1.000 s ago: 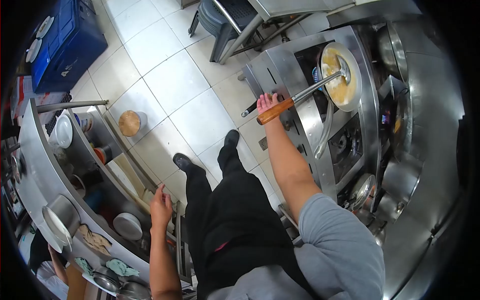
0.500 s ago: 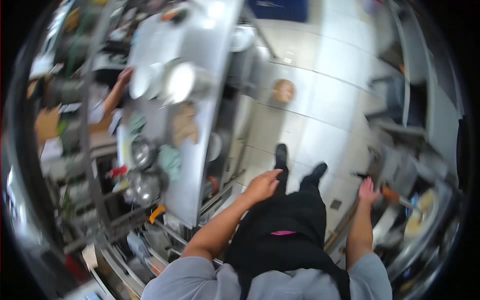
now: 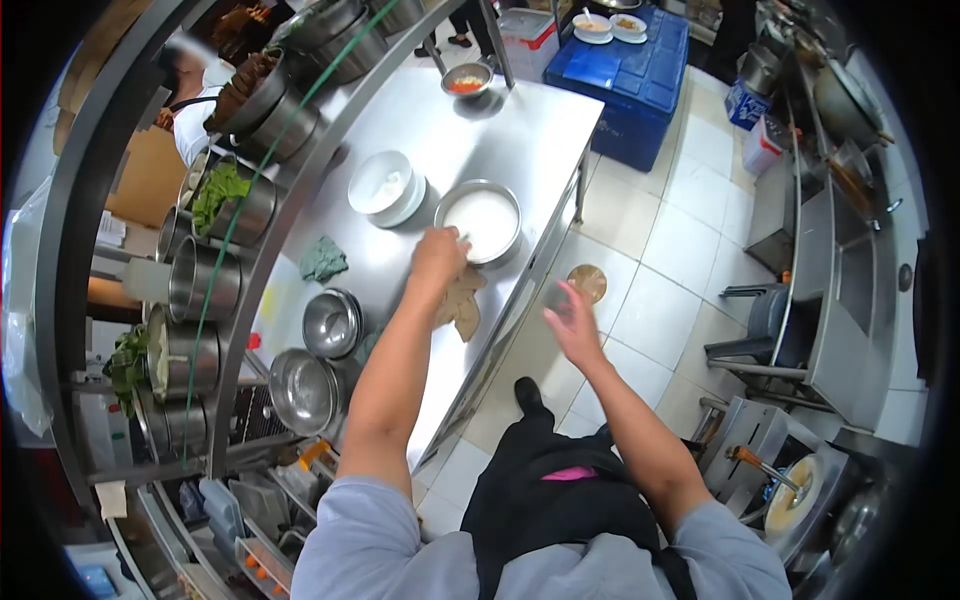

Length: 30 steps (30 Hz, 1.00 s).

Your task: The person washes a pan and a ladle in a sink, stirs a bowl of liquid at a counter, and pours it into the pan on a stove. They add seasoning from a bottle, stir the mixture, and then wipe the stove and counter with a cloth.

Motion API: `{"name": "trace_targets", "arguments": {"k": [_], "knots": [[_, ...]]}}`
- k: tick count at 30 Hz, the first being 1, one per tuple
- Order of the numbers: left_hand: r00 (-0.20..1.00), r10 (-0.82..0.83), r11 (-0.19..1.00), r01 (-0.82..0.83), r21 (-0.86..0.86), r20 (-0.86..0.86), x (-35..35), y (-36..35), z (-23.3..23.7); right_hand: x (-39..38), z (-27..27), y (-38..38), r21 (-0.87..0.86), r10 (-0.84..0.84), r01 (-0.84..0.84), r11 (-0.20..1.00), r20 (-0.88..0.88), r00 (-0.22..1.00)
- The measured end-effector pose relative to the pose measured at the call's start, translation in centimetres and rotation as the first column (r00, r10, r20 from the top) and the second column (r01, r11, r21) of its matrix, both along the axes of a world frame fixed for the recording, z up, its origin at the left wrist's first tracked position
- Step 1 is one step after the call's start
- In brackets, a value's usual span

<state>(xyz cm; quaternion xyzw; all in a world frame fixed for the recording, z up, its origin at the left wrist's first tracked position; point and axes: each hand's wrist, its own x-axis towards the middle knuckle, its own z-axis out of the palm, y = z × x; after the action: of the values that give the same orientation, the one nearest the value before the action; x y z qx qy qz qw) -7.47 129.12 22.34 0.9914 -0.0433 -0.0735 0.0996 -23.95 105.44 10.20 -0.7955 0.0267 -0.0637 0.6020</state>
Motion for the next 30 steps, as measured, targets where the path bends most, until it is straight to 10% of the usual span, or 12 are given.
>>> {"name": "trace_targets", "arguments": {"k": [3,5,20,23,30], "knots": [[0.978,-0.095,0.982,0.123,0.141,-0.187,3.3,-0.6,-2.3,7.3,5.4,5.0,-0.278,-0.017,0.066,0.958,0.177,0.984],[0.967,-0.128,0.971,0.167,0.170,-0.220,2.8,-1.9,0.0,10.2,6.1,7.1,-0.443,0.024,-0.044,0.895,-0.049,0.998],[0.876,-0.461,0.756,0.471,0.455,-0.141,14.2,-4.6,4.3,11.1,5.0,8.5,-0.381,0.047,-0.077,0.921,-0.088,0.995],[0.676,-0.709,0.422,0.635,0.647,-0.200,13.5,-3.6,3.6,11.3,4.5,8.7,-0.404,0.030,-0.062,0.913,-0.086,0.996],[0.847,-0.484,0.773,0.532,0.345,-0.220,10.0,1.3,6.5,11.1,5.2,8.4,-0.359,0.047,-0.106,0.927,-0.167,0.985]]}}
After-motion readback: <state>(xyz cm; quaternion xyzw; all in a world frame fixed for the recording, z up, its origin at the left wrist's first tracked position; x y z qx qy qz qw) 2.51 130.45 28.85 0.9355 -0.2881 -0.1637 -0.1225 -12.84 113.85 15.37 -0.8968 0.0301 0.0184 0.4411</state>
